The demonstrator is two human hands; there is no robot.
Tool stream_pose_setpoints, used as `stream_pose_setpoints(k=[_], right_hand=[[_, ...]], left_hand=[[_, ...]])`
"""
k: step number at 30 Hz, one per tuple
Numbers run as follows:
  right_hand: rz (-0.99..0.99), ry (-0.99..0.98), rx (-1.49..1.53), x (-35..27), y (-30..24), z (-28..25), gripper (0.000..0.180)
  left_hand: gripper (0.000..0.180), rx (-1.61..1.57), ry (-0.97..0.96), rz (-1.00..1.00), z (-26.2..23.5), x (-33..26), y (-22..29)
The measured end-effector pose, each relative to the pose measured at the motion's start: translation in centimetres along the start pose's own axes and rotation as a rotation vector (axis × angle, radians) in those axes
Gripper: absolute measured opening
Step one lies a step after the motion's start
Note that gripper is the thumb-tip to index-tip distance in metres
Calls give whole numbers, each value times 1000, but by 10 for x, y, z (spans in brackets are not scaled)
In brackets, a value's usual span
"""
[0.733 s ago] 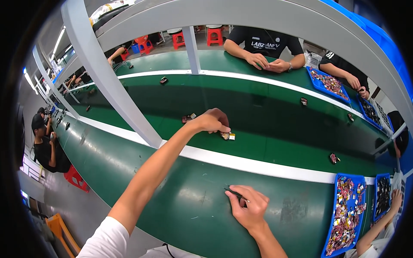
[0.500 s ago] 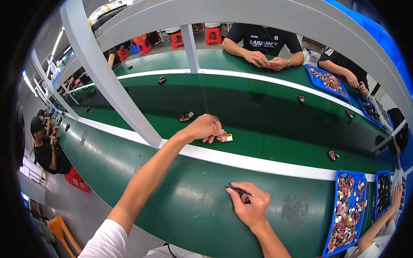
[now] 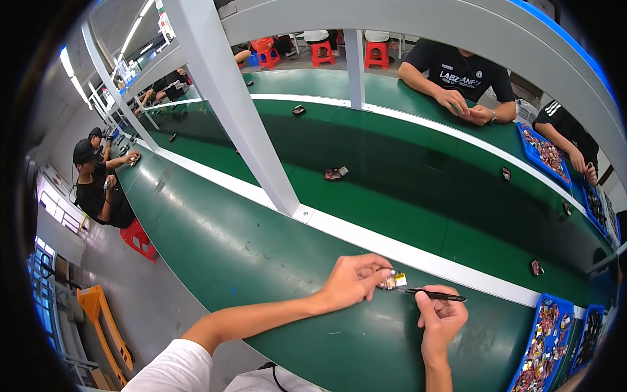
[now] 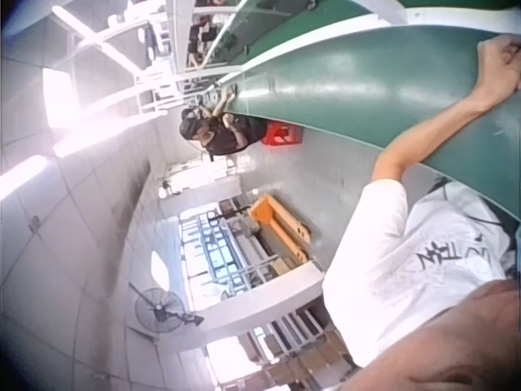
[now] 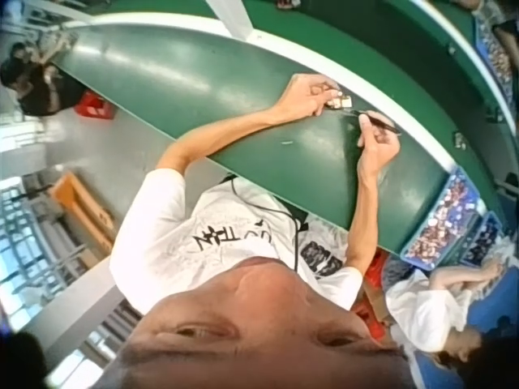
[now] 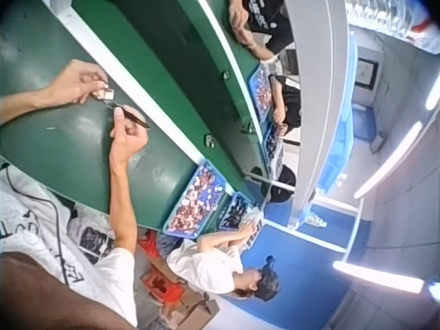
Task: Assembling small electronic camera modules at a factory production line using tweezers and hands.
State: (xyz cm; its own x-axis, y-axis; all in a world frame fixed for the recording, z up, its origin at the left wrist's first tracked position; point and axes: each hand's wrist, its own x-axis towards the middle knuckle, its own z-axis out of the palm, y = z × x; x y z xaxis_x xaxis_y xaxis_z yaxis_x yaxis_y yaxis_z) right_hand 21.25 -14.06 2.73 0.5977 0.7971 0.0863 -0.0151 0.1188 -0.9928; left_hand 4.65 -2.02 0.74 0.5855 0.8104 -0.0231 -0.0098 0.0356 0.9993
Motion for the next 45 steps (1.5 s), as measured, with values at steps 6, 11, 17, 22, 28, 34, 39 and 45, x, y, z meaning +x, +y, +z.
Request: stream_pose_setpoints(k=[6, 11, 17, 22, 28, 34, 39, 45], right_hand=[[-8, 1, -52, -4, -9, 2, 14], [-261, -42, -141, -2, 2, 3, 15], [-336, -72, -238, -4, 7, 5, 16], [-336, -93, -322, -7, 9, 8, 15], [-332, -75, -356, -6, 13, 8, 14], [-142, -96, -235, -7, 14, 8, 13], [50, -94, -90, -8, 7, 9, 11], [144, -77, -32, -9, 3, 11, 9]], left_hand=[[19, -42, -30, -8, -2, -7, 1], [18, -37, -2, 56, -4, -8, 0], [18, -17, -32, 74, -3, -7, 0], [17, -2, -30, 95, -2, -9, -2], [14, -16, -8, 125, 0, -8, -5], [16, -37, -41, 138, 0, -9, -5], [20, -9, -78, 138, -1, -9, -2], [19, -11, -79, 149, -1, -10, -2]])
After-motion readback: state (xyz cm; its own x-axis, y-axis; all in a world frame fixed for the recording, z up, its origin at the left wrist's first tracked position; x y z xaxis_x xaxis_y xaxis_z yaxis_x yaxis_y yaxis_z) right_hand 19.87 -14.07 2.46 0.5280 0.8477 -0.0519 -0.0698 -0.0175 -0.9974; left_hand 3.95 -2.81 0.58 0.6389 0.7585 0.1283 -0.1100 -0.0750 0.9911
